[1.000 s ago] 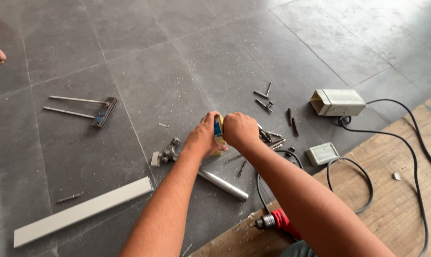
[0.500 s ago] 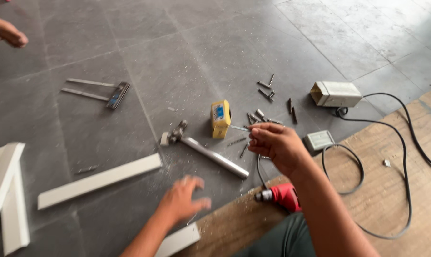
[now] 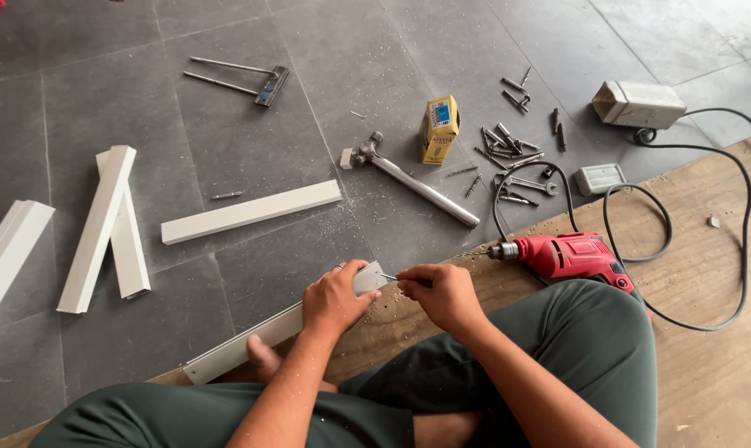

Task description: The person sits on a tiled floor and uses a red power drill to make holes in white rectangular profiles. They hold the profile with one hand and operate the drill with the other, occasionally adjusting the piece or inserting a screw.

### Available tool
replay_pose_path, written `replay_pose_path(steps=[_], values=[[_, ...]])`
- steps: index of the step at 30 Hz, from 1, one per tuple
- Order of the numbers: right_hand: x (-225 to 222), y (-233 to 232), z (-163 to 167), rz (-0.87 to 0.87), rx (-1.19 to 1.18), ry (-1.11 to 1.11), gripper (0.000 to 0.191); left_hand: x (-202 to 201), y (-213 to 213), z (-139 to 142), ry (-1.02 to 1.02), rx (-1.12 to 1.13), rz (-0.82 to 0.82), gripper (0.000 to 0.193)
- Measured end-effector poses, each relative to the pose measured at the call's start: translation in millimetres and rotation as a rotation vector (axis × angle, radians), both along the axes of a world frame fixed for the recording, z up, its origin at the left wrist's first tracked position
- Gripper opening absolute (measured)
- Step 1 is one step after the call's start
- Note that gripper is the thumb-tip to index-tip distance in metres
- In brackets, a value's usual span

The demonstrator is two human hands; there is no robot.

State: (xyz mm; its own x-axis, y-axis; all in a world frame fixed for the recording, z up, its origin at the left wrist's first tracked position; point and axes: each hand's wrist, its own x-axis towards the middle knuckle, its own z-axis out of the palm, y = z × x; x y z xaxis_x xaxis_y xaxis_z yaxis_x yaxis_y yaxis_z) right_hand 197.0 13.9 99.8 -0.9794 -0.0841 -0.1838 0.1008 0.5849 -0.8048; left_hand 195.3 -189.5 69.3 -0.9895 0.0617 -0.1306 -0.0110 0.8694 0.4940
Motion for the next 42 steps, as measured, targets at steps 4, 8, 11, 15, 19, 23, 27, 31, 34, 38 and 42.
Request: replay_pose_path(steps=[4, 8, 11, 15, 19, 23, 27, 31, 34, 38, 42], values=[[6, -12, 1, 0.017, 0.012, 0.115, 0.021, 4, -1, 9, -0.005, -0.020, -0.009, 0.057], [7, -19, -1, 0.053, 0.051, 0.261, 0.018, 4, -3, 5, -0.012, -0.013, 0.004, 0.055], [8, -24, -1, 0.071, 0.085, 0.317, 0.017, 3, -4, 2, 0.015, -0.023, 0.007, 0.054], [13, -34, 1, 0.023, 0.064, 0.315, 0.016, 2, -1, 2, 0.073, -0.036, 0.022, 0.053], [17, -40, 1, -0.004, 0.080, 0.293, 0.016, 0, 0, 2, 0.091, -0.051, 0.045, 0.048], [19, -42, -3, -0.115, 0.042, 0.186, 0.018, 0, 2, 0, 0.166, -0.058, 0.053, 0.048], [22, -48, -12, -0.268, -0.113, 0.030, 0.022, -3, 3, -1, 0.243, -0.093, 0.075, 0.046], [18, -51, -22, -0.293, -0.152, 0.027, 0.023, -6, 3, 0, 0.366, -0.138, 0.097, 0.030], [10, -48, -27, -0.283, -0.125, -0.072, 0.022, -4, 4, 1, 0.489, -0.123, 0.088, 0.027], [5, -51, -31, -0.274, -0.189, -0.101, 0.020, -2, 3, 5, 0.541, -0.074, 0.097, 0.032], [7, -54, -31, -0.252, -0.259, -0.068, 0.019, -1, 3, 6, 0.572, -0.055, 0.102, 0.036]])
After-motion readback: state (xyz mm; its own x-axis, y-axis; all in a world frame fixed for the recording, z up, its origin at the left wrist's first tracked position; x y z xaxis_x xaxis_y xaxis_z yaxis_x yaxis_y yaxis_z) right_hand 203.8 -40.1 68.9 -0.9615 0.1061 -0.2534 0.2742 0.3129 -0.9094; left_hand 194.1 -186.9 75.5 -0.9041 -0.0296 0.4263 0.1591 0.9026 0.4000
